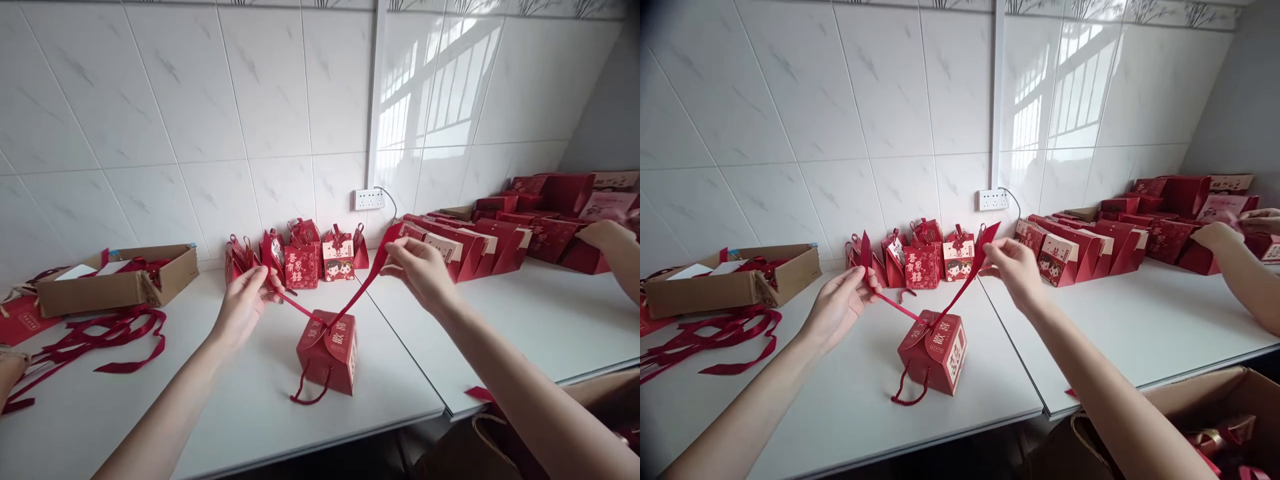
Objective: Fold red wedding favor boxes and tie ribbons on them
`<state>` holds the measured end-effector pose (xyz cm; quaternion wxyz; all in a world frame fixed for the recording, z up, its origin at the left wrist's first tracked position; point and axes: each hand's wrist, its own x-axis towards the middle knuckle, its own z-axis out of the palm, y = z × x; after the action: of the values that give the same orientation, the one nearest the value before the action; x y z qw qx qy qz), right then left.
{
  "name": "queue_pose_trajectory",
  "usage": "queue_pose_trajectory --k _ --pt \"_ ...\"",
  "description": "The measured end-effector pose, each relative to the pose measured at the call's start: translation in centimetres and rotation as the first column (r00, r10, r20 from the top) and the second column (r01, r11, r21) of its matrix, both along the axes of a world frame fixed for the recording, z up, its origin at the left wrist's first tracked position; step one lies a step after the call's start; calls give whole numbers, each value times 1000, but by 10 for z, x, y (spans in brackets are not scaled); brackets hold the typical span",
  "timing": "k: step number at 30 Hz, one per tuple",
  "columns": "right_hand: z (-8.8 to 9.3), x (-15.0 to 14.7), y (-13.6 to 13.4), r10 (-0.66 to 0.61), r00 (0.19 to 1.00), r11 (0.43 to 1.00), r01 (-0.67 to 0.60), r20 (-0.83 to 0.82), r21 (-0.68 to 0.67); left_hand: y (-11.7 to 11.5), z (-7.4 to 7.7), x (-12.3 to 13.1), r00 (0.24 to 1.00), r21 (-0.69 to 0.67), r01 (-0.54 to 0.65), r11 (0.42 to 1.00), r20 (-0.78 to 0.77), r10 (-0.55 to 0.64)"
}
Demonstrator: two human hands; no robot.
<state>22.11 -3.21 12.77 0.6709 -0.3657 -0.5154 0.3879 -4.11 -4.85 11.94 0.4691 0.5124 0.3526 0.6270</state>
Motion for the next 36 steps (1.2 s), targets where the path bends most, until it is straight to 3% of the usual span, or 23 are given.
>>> queue_pose_trajectory --k 5,9,13,17,20,22,24,25,27,28,29,31,33,36 --pt "16 -31 6 170 975 983 -178 145 47 12 20 25 981 134 64 989 -189 -38" --pt "28 -50 8 215 957 968 -236 197 88 21 25 40 957 192 51 980 -291 7" --pt "33 -55 12 279 946 950 -297 164 101 27 27 40 962 185 -9 983 -266 59" --pt "34 -41 11 325 942 935 -334 90 118 18 30 30 992 165 -6 986 -123 27" --pt "25 -19 5 265 964 960 -265 2 90 7 23 9 992 110 -65 992 -103 76" --pt "13 -1 0 142 990 990 -142 -17 29 0 12 -13 961 73 -136 988 -233 149" --pt "-2 20 -4 17 997 997 -11 70 -81 -3 -5 -40 841 37 -254 967 -485 239" --pt "-9 30 -6 -31 985 988 57 172 -147 -3 -14 -53 718 33 -328 944 -641 272" --pt "-24 47 -8 -124 882 946 244 455 -215 -2 -31 -72 392 157 -428 890 -855 339" --pt "-30 52 -8 -182 794 920 346 580 -184 -1 -38 -77 263 254 -411 875 -887 380" --pt "-35 54 -8 -223 709 905 405 669 -129 1 -44 -77 191 313 -346 885 -900 393" --pt "-43 49 -8 -212 617 932 362 758 -34 2 -52 -65 208 295 -157 942 -923 324" --pt "-48 35 -9 -37 569 989 140 821 -52 2 -58 -43 307 120 19 993 -945 109" --pt "-56 9 -15 197 404 980 -113 893 -165 -1 -64 -11 385 -117 136 984 -909 -162"
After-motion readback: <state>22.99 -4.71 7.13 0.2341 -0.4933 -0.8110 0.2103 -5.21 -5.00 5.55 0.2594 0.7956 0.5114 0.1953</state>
